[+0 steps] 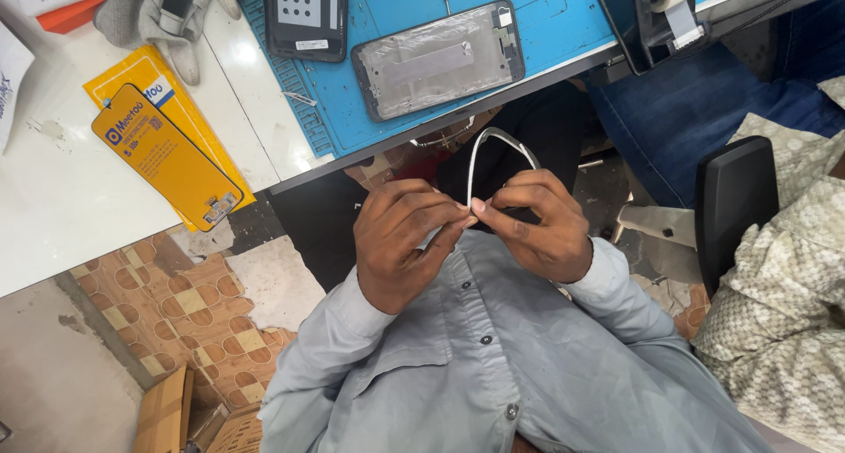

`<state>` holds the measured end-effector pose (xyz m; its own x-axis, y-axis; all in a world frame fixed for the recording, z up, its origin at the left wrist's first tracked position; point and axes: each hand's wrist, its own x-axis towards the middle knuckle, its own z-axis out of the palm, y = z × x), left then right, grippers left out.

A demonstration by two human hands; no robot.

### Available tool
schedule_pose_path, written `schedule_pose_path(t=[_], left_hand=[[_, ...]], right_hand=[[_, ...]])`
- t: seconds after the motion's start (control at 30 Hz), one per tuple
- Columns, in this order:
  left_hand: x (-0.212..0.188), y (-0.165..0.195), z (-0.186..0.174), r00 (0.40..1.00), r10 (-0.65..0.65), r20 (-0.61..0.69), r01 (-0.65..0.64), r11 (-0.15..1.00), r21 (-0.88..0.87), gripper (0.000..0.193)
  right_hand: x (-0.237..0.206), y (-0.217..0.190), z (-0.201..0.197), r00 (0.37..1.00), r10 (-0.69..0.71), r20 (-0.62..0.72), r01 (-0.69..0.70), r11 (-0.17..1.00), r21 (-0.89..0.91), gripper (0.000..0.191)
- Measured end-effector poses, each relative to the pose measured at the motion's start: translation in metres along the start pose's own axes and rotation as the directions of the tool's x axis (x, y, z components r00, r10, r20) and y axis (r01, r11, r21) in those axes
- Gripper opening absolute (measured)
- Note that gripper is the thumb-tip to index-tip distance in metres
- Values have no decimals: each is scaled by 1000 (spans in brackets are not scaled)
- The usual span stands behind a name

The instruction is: The person works at a repair bench on a disassembled phone frame, peeling and applying adhesive tape to its back, then picks a white cable from a drawer and routes it along the frame, pressing it into place. They repeatedly press and align the cable and frame edges by hand before holding the assembled frame up to view.

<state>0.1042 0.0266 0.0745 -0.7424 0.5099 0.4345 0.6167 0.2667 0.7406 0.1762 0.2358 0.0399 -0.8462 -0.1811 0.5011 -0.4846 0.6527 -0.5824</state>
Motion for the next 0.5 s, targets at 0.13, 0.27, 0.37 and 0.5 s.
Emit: schedule_pose_path(t=[0.13, 0.27, 0.37, 0.5], left_hand=[[1, -1, -1, 1000, -17, 19, 17, 1000, -14, 25], [1, -3, -1, 997, -69, 39, 72, 993, -96, 27], [1, -3, 0, 996, -82, 31, 85, 990, -114, 30], [1, -2, 0, 999, -42, 14, 44, 994, -98, 30]], right_hand=[[1, 0, -1, 1000, -14, 8, 14, 1000, -24, 41], [1, 1, -2, 1000, -19, 1, 19, 1000, -11, 42], [1, 1, -1, 1000, -21, -11, 21, 1000, -1, 42], [0, 1, -1, 1000, -21, -18, 21, 1000, 0, 42]])
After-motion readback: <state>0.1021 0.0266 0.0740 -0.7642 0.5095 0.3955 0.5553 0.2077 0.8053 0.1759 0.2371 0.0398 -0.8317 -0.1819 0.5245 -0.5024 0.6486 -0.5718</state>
